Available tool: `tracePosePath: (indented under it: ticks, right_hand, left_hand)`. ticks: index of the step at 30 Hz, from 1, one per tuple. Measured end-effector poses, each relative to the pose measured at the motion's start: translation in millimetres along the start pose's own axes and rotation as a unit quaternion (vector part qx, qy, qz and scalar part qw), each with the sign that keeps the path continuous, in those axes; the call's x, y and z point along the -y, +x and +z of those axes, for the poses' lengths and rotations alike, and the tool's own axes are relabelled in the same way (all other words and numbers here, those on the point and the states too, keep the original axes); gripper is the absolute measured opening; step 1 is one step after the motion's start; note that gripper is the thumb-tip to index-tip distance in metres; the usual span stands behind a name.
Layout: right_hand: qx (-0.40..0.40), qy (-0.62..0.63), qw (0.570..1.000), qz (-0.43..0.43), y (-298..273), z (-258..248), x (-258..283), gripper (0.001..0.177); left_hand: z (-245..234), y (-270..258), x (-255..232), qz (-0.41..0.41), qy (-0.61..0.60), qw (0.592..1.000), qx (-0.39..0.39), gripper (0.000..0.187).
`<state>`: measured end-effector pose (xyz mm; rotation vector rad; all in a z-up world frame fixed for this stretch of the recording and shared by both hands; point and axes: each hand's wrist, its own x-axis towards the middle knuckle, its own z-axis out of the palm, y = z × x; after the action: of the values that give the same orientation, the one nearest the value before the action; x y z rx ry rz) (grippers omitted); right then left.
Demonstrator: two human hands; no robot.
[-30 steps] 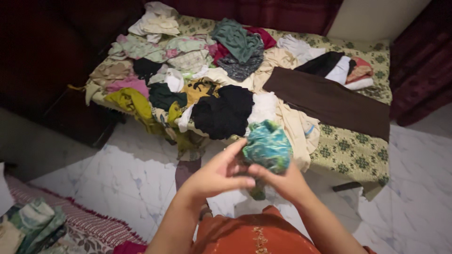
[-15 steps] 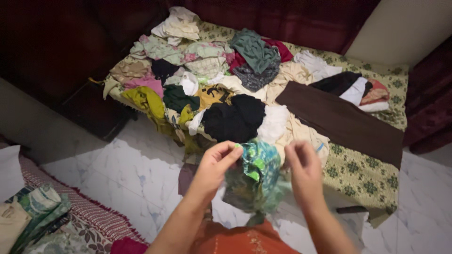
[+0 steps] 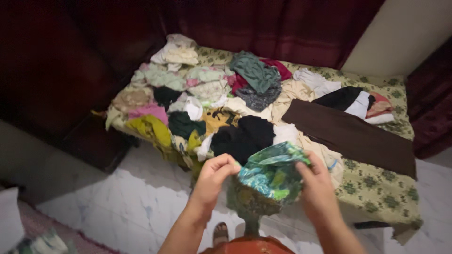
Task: The person folds several items of clothing including a floral patterned garment, a pair of light-colored shorts, and a black garment by hand on a bed.
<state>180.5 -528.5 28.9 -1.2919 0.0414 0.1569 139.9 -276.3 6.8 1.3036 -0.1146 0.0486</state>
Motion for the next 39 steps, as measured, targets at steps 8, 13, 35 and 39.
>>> tracePosePath:
  ticks: [8, 13, 35, 39]
  right_hand:
    - [0.132, -0.002, 0.991, -0.005, 26.6, 57.6, 1.6, 0.024]
    - [0.122, -0.01, 0.989, -0.079, 37.3, 107.1, -13.3, 0.018]
    - [0.084, 0.02, 0.994, -0.064, 49.8, 106.8, -47.8, 0.022]
    - [0.059, 0.078, 0.995, -0.01, 72.2, 73.6, -32.2, 0.022]
  left_hand:
    - [-37.6, 17.9, -74.1, 0.214, 0.364, 0.906, 0.011, 0.051]
    - [-40.4, 26.5, -75.7, 0.037, 0.414, 0.907, -0.058, 0.04]
    - [-72.9, 52.9, 30.4, -0.074, -0.139, 0.969, -0.192, 0.021]
    - [-101.8, 59.9, 21.9, -0.006, -0.221, 0.962, -0.162, 0.026]
